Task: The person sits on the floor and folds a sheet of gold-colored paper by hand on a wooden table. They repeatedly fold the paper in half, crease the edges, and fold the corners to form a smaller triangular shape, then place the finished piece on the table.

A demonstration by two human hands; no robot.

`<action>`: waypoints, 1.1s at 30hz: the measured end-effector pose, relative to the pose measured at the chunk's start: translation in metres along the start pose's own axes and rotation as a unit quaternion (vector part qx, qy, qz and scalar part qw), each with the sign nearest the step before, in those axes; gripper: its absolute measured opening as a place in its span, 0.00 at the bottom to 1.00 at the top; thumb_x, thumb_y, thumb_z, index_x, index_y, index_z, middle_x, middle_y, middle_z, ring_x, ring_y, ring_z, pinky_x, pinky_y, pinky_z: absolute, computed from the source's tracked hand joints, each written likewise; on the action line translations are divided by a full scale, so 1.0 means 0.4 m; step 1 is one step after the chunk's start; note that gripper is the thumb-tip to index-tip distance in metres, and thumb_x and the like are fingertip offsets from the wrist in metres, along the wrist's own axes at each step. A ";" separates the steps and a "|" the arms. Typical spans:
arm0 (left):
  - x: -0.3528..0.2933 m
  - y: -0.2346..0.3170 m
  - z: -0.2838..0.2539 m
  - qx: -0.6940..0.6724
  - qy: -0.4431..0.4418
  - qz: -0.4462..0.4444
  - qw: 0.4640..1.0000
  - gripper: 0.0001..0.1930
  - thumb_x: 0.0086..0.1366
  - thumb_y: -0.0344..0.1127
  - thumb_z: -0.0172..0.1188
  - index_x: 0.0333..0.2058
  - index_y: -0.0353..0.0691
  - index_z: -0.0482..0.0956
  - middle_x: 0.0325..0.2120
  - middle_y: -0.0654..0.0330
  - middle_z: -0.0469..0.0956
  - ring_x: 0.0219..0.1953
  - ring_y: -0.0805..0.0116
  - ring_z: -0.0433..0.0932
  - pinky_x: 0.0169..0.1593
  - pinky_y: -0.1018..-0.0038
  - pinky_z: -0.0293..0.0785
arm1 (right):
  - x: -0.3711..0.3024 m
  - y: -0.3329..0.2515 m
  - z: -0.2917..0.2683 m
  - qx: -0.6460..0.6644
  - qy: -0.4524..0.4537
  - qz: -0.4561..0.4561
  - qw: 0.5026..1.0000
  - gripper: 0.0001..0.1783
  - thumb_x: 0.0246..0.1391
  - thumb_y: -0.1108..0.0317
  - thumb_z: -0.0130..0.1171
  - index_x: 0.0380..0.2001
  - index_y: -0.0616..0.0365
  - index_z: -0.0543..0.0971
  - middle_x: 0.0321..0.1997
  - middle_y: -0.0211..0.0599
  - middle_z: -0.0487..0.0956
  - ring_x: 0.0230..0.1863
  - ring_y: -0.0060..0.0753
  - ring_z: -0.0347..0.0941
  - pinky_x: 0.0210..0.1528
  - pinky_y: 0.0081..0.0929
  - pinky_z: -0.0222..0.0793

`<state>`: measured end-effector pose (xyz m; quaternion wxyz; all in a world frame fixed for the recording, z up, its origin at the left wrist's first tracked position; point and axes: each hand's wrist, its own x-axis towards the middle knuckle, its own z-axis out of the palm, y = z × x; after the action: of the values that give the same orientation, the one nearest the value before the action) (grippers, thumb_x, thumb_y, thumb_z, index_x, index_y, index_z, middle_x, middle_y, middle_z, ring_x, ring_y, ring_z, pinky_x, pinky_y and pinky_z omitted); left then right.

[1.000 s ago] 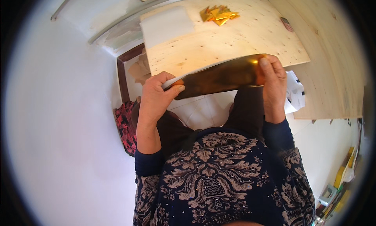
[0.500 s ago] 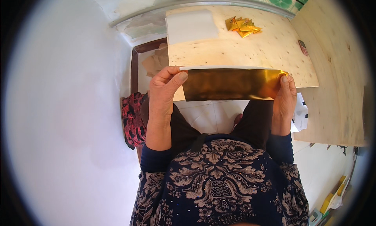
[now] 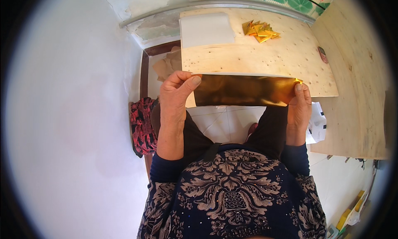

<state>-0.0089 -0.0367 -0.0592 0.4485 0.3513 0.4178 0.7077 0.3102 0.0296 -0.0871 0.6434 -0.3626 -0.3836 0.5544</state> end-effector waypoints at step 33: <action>0.223 -0.404 -0.218 0.563 0.188 -0.006 0.805 0.08 0.57 0.39 0.66 0.29 0.40 0.85 0.27 0.57 0.83 0.29 0.61 0.81 0.40 0.64 0.71 | 0.210 0.469 0.091 -0.548 0.061 -0.007 0.834 0.10 0.51 0.64 0.64 0.36 0.53 0.83 0.27 0.38 0.83 0.29 0.34 0.78 0.40 0.36 0.71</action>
<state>-0.0612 0.0621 -0.2299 0.0886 0.3999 0.8210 0.3978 0.2035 0.1375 -0.2305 0.3655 -0.6864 -0.5867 0.2260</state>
